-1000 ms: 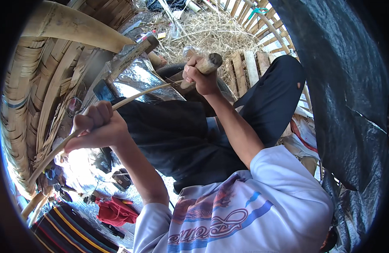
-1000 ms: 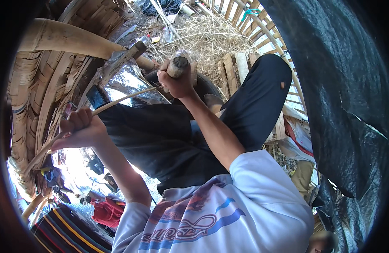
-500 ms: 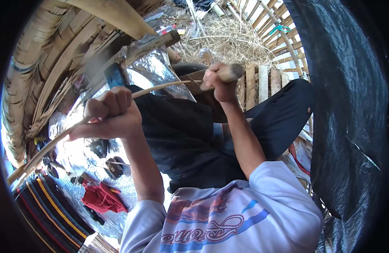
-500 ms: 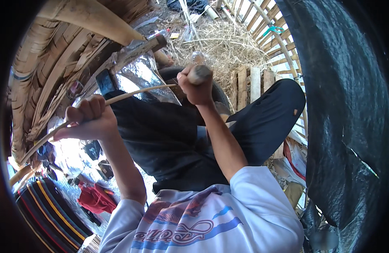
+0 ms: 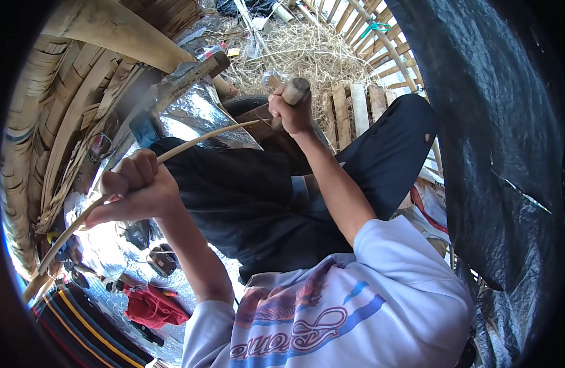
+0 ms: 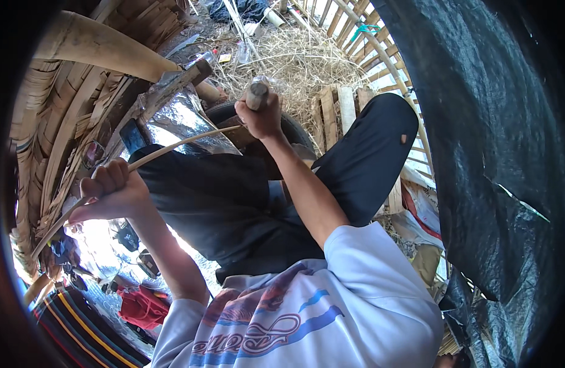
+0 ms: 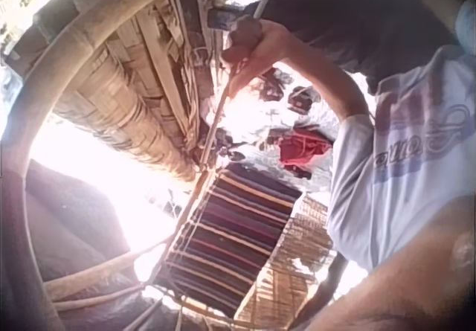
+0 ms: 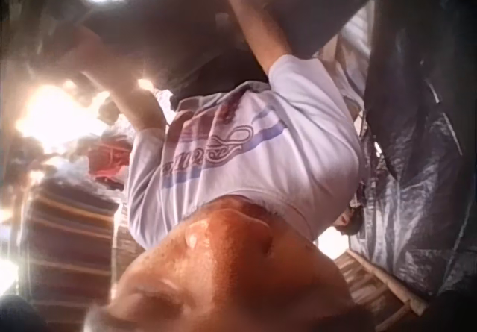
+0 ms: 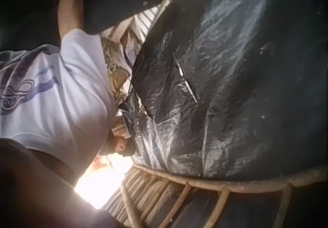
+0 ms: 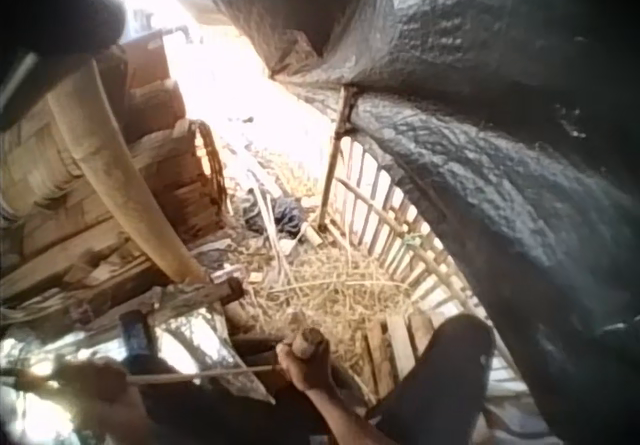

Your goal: The person uses a wooden-handled blade to smooth the surface of a thin bamboo stick, repeatedly drawing the blade along the length of the stick while rotating it.

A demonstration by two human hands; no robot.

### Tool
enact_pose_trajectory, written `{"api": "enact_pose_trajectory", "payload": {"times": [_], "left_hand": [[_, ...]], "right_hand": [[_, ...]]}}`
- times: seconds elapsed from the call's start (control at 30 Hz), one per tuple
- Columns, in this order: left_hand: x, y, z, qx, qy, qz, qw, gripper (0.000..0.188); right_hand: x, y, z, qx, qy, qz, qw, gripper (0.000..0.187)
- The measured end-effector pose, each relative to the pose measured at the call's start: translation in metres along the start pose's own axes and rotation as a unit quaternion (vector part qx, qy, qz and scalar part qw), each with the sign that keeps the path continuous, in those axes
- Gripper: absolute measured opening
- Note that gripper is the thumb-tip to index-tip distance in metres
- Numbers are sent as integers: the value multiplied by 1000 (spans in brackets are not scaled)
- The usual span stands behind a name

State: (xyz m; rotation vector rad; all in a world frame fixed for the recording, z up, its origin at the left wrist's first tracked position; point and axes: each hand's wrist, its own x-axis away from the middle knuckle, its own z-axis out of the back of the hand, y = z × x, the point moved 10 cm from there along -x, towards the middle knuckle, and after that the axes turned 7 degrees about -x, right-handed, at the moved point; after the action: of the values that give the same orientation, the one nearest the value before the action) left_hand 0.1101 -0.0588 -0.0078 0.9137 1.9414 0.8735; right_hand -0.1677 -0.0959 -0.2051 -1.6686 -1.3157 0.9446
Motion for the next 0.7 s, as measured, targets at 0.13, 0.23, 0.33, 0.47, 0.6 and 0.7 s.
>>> {"api": "enact_pose_trajectory", "payload": {"times": [0.13, 0.23, 0.33, 0.47, 0.6, 0.7], "left_hand": [[1, 5, 7, -2, 10, -5, 1000, 68], [-2, 4, 9, -27, 41, -8, 999, 68], [1, 8, 15, -27, 45, -4, 999, 68], [-1, 7, 2, 2, 9, -11, 1000, 68], [2, 3, -5, 74, -20, -4, 997, 68], [1, 2, -8, 36, -23, -9, 999, 68]], "right_hand": [[16, -11, -14, -6, -3, 1, 1000, 10], [-3, -13, -12, -79, -8, -4, 997, 10], [0, -20, -17, -131, -9, -11, 991, 10], [9, -19, -31, 100, -85, 81, 988, 13], [11, -12, -14, -41, -2, -8, 999, 13], [11, 1, -5, -94, 1, -28, 995, 10]]}}
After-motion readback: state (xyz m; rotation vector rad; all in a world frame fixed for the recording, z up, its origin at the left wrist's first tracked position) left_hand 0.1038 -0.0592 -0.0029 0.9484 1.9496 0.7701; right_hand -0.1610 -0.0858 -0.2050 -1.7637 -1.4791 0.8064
